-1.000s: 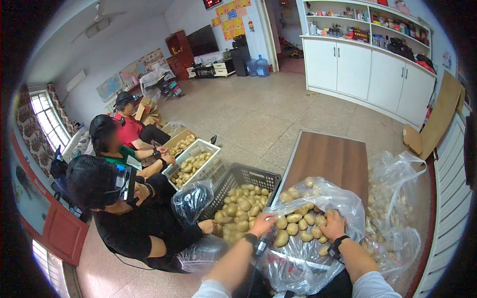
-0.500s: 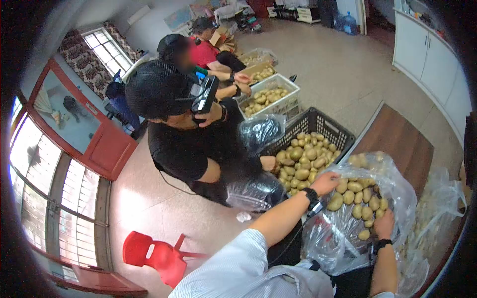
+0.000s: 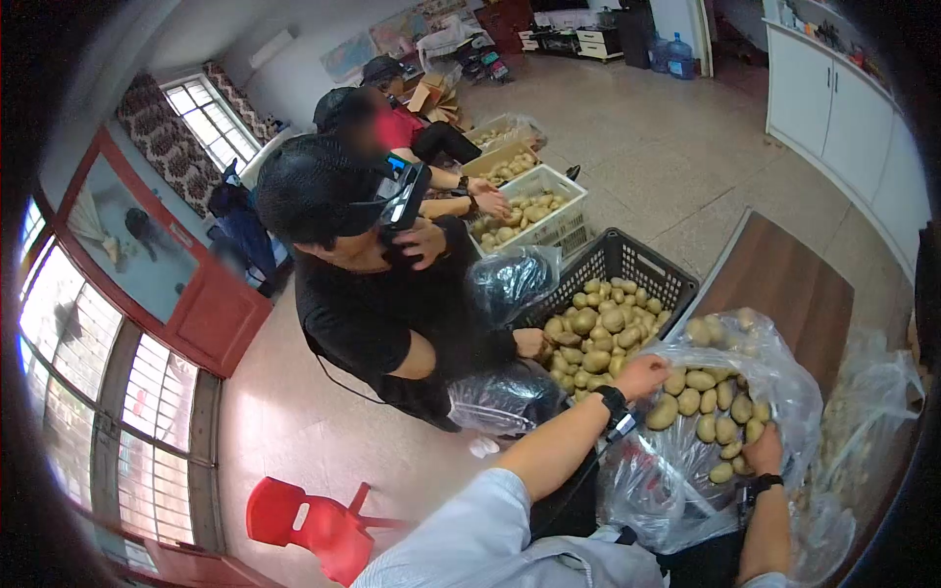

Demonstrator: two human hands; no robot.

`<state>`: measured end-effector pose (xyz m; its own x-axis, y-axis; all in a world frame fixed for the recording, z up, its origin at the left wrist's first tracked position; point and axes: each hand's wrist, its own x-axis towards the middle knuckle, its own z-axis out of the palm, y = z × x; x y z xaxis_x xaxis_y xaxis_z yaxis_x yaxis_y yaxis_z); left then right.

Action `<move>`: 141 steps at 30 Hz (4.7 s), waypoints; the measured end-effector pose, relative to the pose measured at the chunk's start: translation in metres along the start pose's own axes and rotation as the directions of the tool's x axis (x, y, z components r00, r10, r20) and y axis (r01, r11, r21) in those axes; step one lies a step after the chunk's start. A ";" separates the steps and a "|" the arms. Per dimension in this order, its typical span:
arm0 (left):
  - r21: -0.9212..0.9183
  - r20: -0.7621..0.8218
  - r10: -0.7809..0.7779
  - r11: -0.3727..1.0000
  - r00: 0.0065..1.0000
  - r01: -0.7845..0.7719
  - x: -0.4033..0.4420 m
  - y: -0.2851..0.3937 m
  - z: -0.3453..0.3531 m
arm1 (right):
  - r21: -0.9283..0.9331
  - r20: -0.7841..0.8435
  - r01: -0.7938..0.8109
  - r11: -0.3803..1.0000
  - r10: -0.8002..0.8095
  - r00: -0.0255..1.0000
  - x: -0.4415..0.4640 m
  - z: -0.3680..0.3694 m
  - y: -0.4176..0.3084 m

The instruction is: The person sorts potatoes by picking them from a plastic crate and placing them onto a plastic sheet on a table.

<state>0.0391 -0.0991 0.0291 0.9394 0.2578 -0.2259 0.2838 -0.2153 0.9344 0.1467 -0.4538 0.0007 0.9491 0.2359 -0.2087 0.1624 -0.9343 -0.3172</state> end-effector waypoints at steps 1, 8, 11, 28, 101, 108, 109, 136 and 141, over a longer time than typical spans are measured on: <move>0.003 0.000 -0.008 1.000 1.000 0.008 -0.002 -0.001 -0.002 | 0.039 -0.067 0.039 0.998 -0.036 0.997 -0.001 0.002 0.002; -0.167 0.071 -0.073 0.982 0.995 0.084 -0.021 0.038 0.005 | 0.271 -0.156 0.126 0.954 -0.086 0.984 -0.008 -0.005 -0.025; -0.247 0.146 -0.101 0.960 0.984 0.135 -0.021 0.039 0.014 | 0.569 0.109 -0.034 0.822 -0.034 0.993 -0.021 -0.014 -0.065; -0.319 0.515 -0.170 0.871 0.840 0.372 -0.039 0.080 0.020 | 0.622 -0.170 0.447 0.643 -0.446 0.879 -0.071 -0.023 -0.163; -0.842 -0.208 -0.384 0.539 0.900 0.035 0.009 0.004 -0.035 | 0.108 -0.042 0.451 0.886 -0.449 0.893 -0.061 0.034 -0.095; -0.745 -0.055 -0.353 0.638 0.934 0.197 0.003 0.012 -0.019 | -0.021 -0.041 0.451 0.892 -0.452 0.891 -0.067 0.043 -0.094; -0.722 -0.022 -0.347 0.654 0.938 0.225 0.004 0.012 -0.017 | -0.047 -0.036 0.460 0.887 -0.462 0.886 -0.067 0.046 -0.092; -0.219 0.499 -0.218 0.905 0.839 0.365 -0.034 0.069 0.036 | 0.505 -0.189 0.473 0.722 -0.443 0.877 -0.070 0.001 -0.162; -0.268 0.480 -0.147 0.915 0.865 0.303 -0.027 0.057 0.034 | 0.616 -0.206 0.432 0.659 -0.394 0.896 -0.067 0.007 -0.155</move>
<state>0.0366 -0.1508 0.0794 0.8634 -0.1971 -0.4644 0.4929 0.1332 0.8598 0.0560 -0.3227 0.0572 0.8419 0.5240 0.1289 0.3505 -0.3494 -0.8689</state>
